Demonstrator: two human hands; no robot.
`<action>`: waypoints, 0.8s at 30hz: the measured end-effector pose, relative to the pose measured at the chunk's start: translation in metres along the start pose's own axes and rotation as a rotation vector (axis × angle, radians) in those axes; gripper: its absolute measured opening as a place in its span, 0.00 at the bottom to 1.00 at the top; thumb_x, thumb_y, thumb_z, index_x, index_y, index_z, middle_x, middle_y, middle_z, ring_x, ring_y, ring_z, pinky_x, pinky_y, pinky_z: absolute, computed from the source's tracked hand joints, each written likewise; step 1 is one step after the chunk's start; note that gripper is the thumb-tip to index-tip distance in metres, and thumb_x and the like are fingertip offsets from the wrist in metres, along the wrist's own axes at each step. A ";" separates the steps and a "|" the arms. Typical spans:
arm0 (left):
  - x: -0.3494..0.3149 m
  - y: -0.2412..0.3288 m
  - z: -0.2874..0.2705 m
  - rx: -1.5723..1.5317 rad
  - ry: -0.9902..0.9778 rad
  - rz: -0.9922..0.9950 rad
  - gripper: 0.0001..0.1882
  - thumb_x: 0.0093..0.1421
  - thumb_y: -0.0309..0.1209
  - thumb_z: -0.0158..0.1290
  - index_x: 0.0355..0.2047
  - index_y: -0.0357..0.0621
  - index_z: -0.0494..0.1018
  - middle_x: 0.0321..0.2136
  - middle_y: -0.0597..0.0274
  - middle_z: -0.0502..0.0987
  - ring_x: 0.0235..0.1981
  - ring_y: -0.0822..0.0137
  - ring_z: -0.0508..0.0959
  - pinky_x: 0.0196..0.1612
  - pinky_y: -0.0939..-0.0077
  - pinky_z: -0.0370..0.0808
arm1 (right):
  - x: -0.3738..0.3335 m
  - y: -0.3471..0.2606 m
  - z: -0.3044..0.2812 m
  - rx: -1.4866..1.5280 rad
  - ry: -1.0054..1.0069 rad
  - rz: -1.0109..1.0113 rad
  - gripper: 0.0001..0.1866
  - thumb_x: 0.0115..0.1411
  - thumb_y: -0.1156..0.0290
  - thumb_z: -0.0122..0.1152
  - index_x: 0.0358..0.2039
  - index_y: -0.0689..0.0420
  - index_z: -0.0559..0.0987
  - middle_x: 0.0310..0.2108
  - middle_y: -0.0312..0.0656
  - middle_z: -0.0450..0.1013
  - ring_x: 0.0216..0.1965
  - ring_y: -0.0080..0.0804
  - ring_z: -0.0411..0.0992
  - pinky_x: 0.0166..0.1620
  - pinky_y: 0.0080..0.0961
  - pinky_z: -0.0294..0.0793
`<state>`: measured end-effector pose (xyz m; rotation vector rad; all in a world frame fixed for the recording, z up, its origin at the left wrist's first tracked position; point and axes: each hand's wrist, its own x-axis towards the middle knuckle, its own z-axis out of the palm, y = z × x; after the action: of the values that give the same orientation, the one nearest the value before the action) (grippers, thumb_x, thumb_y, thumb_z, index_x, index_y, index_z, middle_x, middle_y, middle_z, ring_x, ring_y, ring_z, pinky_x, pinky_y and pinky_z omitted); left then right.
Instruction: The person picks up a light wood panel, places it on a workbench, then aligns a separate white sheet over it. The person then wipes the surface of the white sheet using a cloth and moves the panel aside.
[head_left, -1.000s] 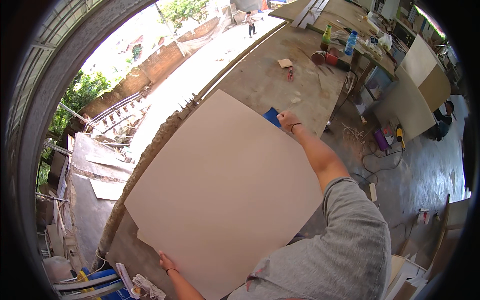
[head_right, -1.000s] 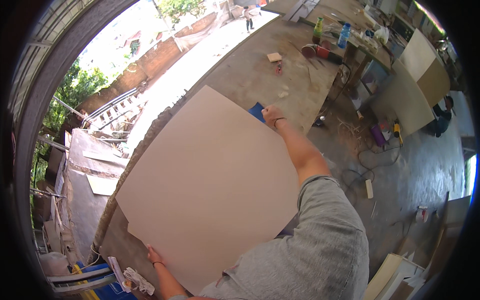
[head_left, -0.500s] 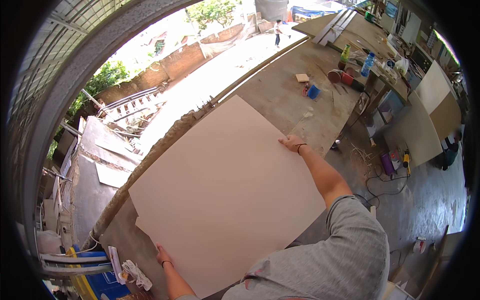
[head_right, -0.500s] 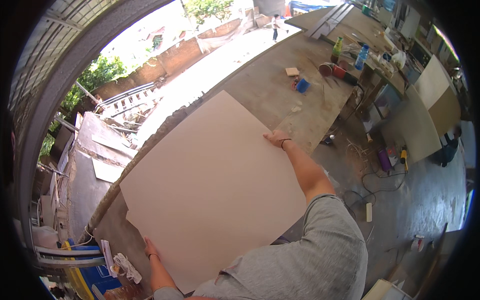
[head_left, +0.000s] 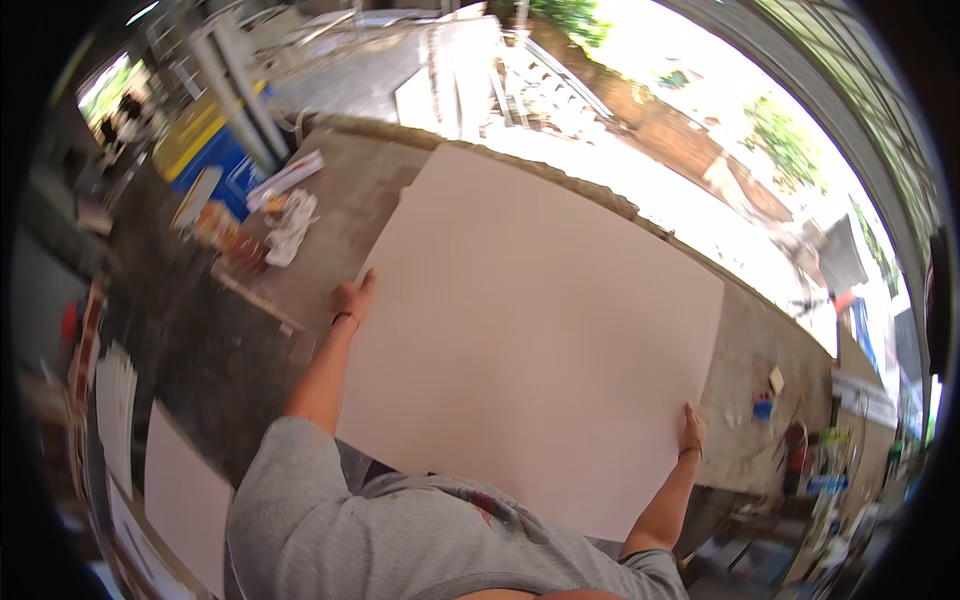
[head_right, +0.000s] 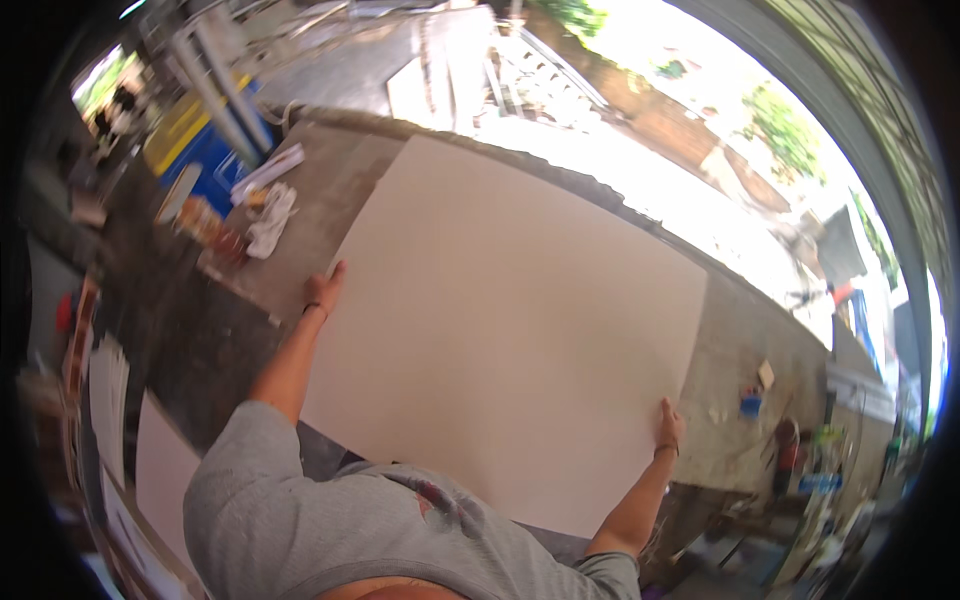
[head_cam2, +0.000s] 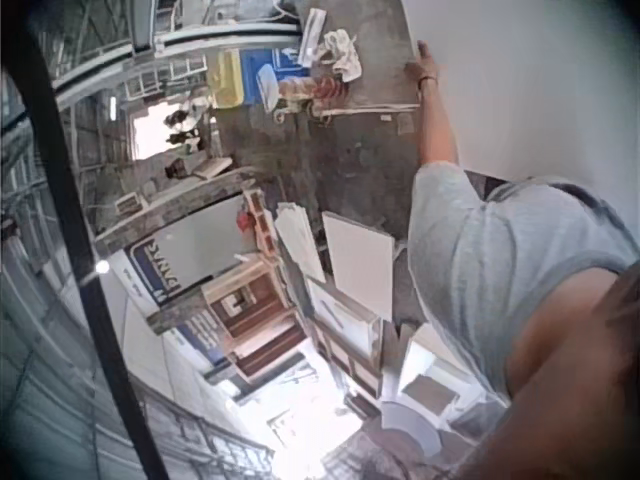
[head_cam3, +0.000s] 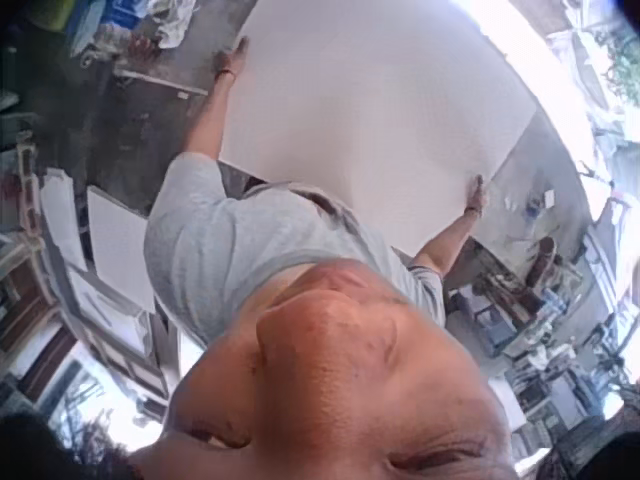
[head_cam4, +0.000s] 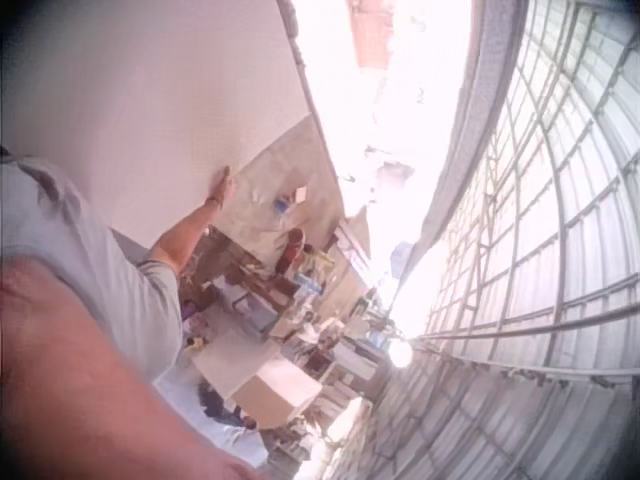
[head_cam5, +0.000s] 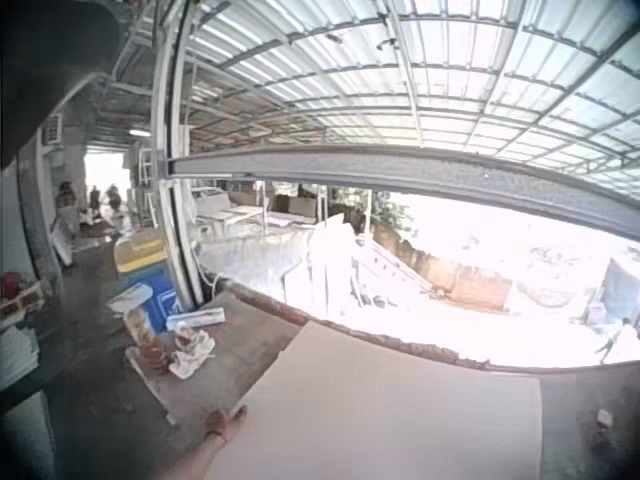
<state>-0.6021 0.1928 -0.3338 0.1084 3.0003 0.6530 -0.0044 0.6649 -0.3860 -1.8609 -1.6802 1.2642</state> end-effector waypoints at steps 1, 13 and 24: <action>-0.005 -0.005 -0.008 -0.013 0.011 -0.014 0.50 0.45 0.75 0.36 0.19 0.29 0.73 0.20 0.38 0.74 0.27 0.46 0.78 0.25 0.56 0.70 | -0.004 0.006 0.003 0.119 -0.015 -0.042 0.33 0.52 0.45 0.59 0.41 0.67 0.75 0.34 0.37 0.71 0.33 0.26 0.67 0.36 0.26 0.68; -0.130 -0.071 -0.129 -0.185 0.139 -0.109 0.45 0.49 0.72 0.35 0.24 0.33 0.74 0.24 0.40 0.76 0.32 0.46 0.77 0.33 0.54 0.72 | -0.067 -0.014 -0.016 0.403 -0.069 -0.221 0.34 0.56 0.51 0.55 0.53 0.68 0.66 0.53 0.48 0.65 0.51 0.37 0.65 0.54 0.28 0.63; -0.336 -0.260 -0.233 -0.390 0.548 -0.372 0.39 0.49 0.68 0.43 0.19 0.36 0.71 0.20 0.48 0.75 0.27 0.51 0.77 0.29 0.57 0.71 | -0.167 -0.041 0.008 0.493 -0.452 -0.457 0.35 0.59 0.49 0.49 0.58 0.62 0.60 0.59 0.50 0.55 0.57 0.42 0.58 0.59 0.34 0.57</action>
<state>-0.3008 -0.1676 -0.2130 -0.7414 3.1426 1.3773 -0.0208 0.5195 -0.2961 -0.8908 -1.6576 1.7617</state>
